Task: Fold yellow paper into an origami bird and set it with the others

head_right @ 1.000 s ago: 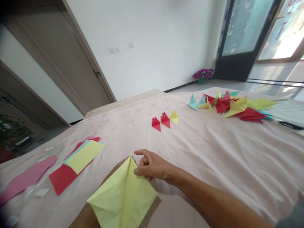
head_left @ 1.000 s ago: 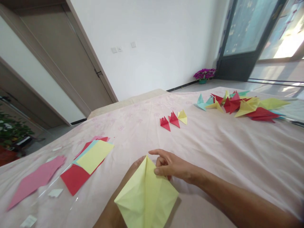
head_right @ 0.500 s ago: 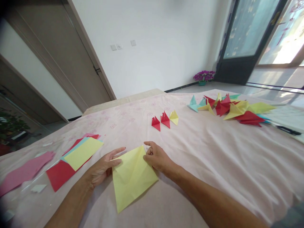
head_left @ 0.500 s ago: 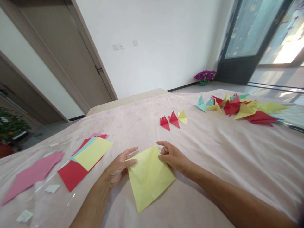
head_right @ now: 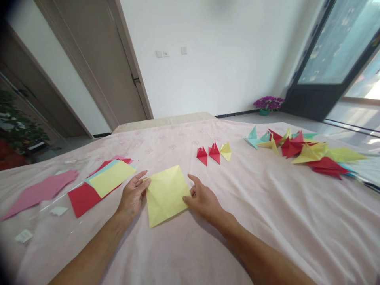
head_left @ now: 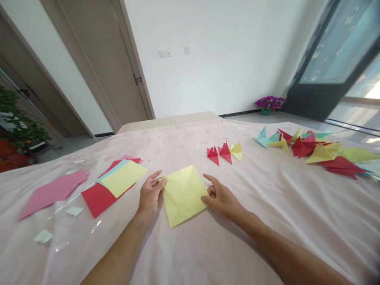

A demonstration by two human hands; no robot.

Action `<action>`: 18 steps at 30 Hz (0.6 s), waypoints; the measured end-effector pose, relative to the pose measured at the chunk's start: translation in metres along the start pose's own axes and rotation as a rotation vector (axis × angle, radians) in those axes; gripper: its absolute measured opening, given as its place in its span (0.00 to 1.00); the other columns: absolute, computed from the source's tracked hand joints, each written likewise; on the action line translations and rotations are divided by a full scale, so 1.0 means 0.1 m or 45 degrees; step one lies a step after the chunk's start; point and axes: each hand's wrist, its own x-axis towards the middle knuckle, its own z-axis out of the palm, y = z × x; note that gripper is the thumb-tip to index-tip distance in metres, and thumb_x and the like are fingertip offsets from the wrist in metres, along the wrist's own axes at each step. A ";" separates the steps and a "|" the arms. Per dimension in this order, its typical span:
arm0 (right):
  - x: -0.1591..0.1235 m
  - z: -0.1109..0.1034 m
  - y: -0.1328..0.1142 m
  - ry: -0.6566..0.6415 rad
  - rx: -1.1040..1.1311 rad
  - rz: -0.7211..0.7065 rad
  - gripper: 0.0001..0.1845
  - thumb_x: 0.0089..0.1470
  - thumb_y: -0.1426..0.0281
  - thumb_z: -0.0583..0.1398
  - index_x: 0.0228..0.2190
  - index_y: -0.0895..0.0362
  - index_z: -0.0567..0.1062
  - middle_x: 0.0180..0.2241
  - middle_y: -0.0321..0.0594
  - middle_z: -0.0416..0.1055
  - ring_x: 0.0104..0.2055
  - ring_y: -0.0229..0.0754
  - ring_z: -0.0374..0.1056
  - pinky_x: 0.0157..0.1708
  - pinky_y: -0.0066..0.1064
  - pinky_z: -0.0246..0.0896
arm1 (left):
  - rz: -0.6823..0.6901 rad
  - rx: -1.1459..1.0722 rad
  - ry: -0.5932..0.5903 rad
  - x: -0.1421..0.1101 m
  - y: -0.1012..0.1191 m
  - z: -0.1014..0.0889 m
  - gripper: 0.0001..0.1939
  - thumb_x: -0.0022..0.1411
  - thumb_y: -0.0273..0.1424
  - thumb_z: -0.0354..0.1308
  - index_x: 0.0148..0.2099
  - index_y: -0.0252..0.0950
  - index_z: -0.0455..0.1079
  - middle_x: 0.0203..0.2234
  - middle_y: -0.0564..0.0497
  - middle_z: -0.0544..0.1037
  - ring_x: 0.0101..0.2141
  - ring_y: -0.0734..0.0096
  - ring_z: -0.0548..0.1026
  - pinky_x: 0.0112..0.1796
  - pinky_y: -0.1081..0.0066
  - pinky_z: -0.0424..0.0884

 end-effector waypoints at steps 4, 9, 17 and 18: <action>0.03 0.04 0.05 0.103 0.026 -0.069 0.37 0.48 0.73 0.58 0.60 0.58 0.58 0.23 0.27 0.62 0.26 0.36 0.59 0.28 0.28 0.54 | 0.026 -0.154 0.009 0.01 0.00 0.02 0.35 0.44 0.30 0.73 0.55 0.34 0.67 0.28 0.54 0.78 0.26 0.76 0.76 0.30 0.77 0.72; 0.08 0.05 0.07 0.172 0.271 -0.157 0.36 0.49 0.69 0.60 0.59 0.60 0.59 0.24 0.27 0.62 0.26 0.35 0.58 0.28 0.27 0.55 | -0.017 -0.343 -0.020 0.07 -0.01 -0.03 0.30 0.46 0.25 0.71 0.53 0.35 0.69 0.26 0.54 0.78 0.25 0.75 0.76 0.29 0.76 0.73; 0.06 0.07 0.02 0.324 0.377 -0.043 0.32 0.57 0.55 0.51 0.58 0.59 0.59 0.28 0.33 0.67 0.22 0.34 0.61 0.18 0.24 0.53 | -0.055 -0.696 0.006 0.22 0.05 -0.28 0.15 0.61 0.26 0.61 0.52 0.34 0.69 0.40 0.48 0.77 0.35 0.71 0.77 0.36 0.69 0.75; 0.07 0.09 0.02 0.336 0.352 -0.037 0.32 0.56 0.55 0.52 0.57 0.60 0.61 0.26 0.32 0.67 0.22 0.35 0.61 0.18 0.24 0.53 | -0.046 -0.728 0.011 0.22 0.06 -0.33 0.15 0.64 0.29 0.59 0.52 0.34 0.68 0.44 0.46 0.75 0.38 0.68 0.76 0.39 0.65 0.75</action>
